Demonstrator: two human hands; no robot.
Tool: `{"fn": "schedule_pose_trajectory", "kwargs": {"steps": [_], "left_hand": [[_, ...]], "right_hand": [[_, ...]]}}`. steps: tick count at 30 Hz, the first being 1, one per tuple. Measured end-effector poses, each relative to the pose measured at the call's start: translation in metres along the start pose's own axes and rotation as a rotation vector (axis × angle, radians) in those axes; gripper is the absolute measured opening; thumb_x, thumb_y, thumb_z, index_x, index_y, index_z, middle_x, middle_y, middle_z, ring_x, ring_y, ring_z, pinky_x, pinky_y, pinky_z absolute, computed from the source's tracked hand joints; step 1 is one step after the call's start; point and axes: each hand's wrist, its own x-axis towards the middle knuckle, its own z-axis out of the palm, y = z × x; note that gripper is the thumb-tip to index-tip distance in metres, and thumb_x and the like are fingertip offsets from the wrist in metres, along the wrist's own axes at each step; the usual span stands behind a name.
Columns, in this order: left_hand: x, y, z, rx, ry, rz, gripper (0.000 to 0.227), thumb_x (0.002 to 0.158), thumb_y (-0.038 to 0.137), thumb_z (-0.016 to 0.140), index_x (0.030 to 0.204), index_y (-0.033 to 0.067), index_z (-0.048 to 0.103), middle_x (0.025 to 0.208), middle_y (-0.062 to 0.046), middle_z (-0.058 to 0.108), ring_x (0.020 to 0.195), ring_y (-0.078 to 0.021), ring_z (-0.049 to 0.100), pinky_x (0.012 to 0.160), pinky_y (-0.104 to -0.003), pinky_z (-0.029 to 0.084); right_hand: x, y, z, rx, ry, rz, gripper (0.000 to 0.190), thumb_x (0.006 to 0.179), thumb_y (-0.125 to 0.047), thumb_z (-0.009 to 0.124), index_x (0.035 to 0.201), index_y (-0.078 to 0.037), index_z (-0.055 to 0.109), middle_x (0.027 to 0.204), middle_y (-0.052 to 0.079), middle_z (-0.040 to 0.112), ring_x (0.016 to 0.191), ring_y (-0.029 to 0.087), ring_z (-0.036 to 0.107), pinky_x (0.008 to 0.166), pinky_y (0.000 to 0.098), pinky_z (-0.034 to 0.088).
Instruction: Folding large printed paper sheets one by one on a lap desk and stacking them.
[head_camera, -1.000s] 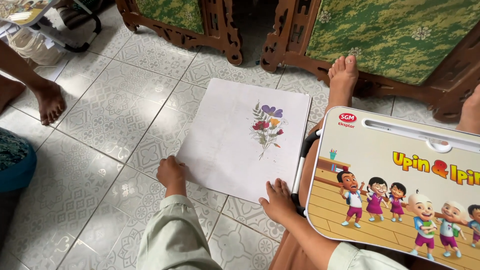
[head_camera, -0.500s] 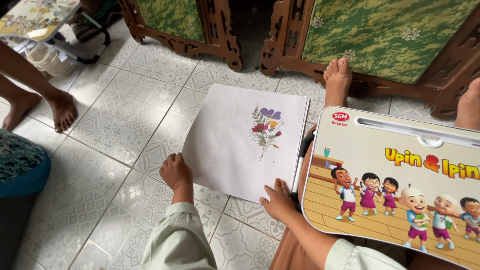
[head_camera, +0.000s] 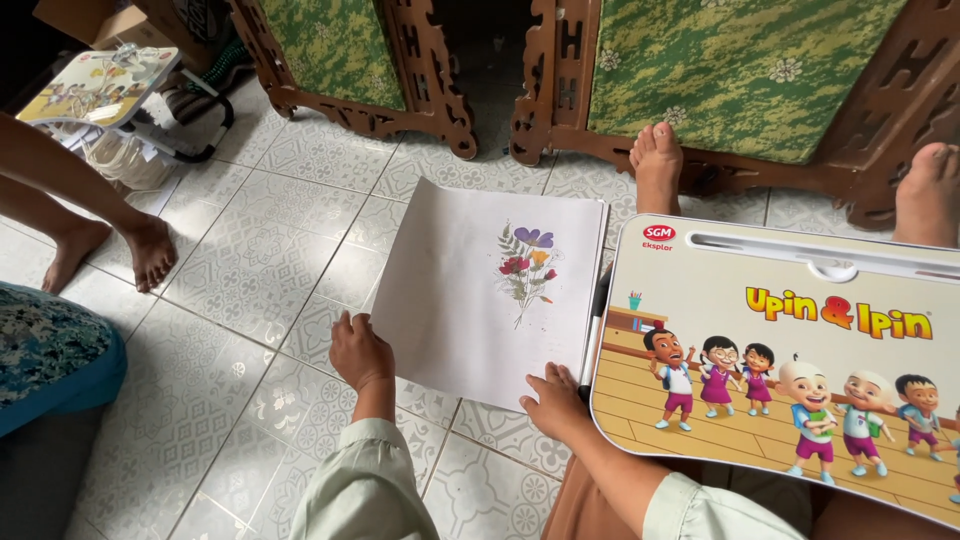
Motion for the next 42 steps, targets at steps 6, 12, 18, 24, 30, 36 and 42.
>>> {"fn": "schedule_pose_trajectory", "kwargs": {"steps": [6, 12, 18, 24, 30, 36, 42], "left_hand": [[0.006, 0.002, -0.058, -0.745, -0.053, -0.336, 0.032, 0.094, -0.003, 0.055, 0.112, 0.0203, 0.065, 0.095, -0.007, 0.071, 0.102, -0.0322, 0.071, 0.092, -0.041, 0.052], [0.028, -0.066, -0.130, -1.222, 0.110, -0.481, 0.030, 0.089, -0.009, 0.052, 0.108, 0.0106, 0.065, 0.087, -0.004, 0.056, 0.083, -0.0141, 0.055, 0.075, -0.030, 0.046], [0.026, -0.146, -0.164, -1.284, 0.060, -0.716, 0.012, 0.104, 0.006, 0.062, 0.113, 0.0088, 0.056, 0.117, -0.006, 0.064, 0.106, -0.0147, 0.068, 0.101, -0.022, 0.060], [-0.009, -0.162, -0.147, -1.286, 0.046, -0.752, 0.014, 0.107, 0.009, 0.059, 0.119, 0.0123, 0.053, 0.120, -0.003, 0.060, 0.101, -0.0092, 0.062, 0.087, -0.018, 0.055], [-0.064, -0.036, -0.110, -1.612, -0.365, -0.851, 0.028, 0.099, 0.018, 0.064, 0.125, 0.0233, 0.057, 0.112, 0.003, 0.059, 0.092, -0.0117, 0.053, 0.072, -0.031, 0.041], [-0.176, 0.183, -0.220, -1.716, -0.835, -0.367, 0.061, 0.080, -0.008, 0.066, 0.137, 0.0081, 0.051, 0.094, -0.009, 0.057, 0.082, -0.0193, 0.052, 0.070, -0.032, 0.047], [-0.223, 0.295, -0.349, -1.129, -1.527, 0.589, 0.045, 0.091, 0.013, 0.071, 0.134, 0.0013, 0.064, 0.077, -0.005, 0.068, 0.062, -0.0125, 0.065, 0.059, -0.023, 0.052]], "right_hand": [[-0.015, -0.014, -0.020, 0.152, 0.071, 0.050, 0.072, 0.100, -0.046, 0.057, 0.161, -0.017, 0.034, 0.171, 0.023, 0.008, 0.157, 0.040, 0.009, 0.128, 0.0527, 0.010], [0.011, 0.005, 0.003, 0.655, 0.214, 0.107, 0.095, 0.092, -0.054, 0.069, 0.166, -0.018, 0.021, 0.165, 0.026, 0.028, 0.150, 0.041, 0.034, 0.121, 0.0565, 0.031], [-0.073, -0.046, -0.025, 1.123, 0.023, 0.047, 0.079, 0.088, -0.028, 0.071, 0.159, -0.020, 0.035, 0.134, 0.013, 0.055, 0.110, 0.024, 0.057, 0.086, 0.0350, 0.048], [-0.153, -0.076, -0.097, 1.252, 0.173, -0.348, 0.071, 0.087, 0.008, 0.059, 0.155, -0.010, 0.047, 0.098, 0.004, 0.054, 0.082, 0.013, 0.046, 0.079, 0.0240, 0.044], [-0.181, 0.048, -0.215, 0.848, 0.633, -0.608, 0.071, 0.086, 0.011, 0.059, 0.152, -0.006, 0.043, 0.143, 0.013, 0.061, 0.090, 0.011, 0.062, 0.078, 0.0234, 0.054], [-0.228, 0.221, -0.325, -0.396, 1.243, -0.033, 0.052, 0.086, -0.012, 0.067, 0.138, -0.013, 0.066, 0.137, 0.010, 0.065, 0.116, 0.037, 0.062, 0.094, 0.0509, 0.048], [-0.253, 0.195, -0.292, -0.289, 0.496, 0.359, 0.078, 0.093, -0.070, 0.031, 0.161, -0.035, 0.015, 0.173, 0.008, -0.007, 0.158, 0.036, -0.001, 0.110, 0.0833, 0.010]]}}
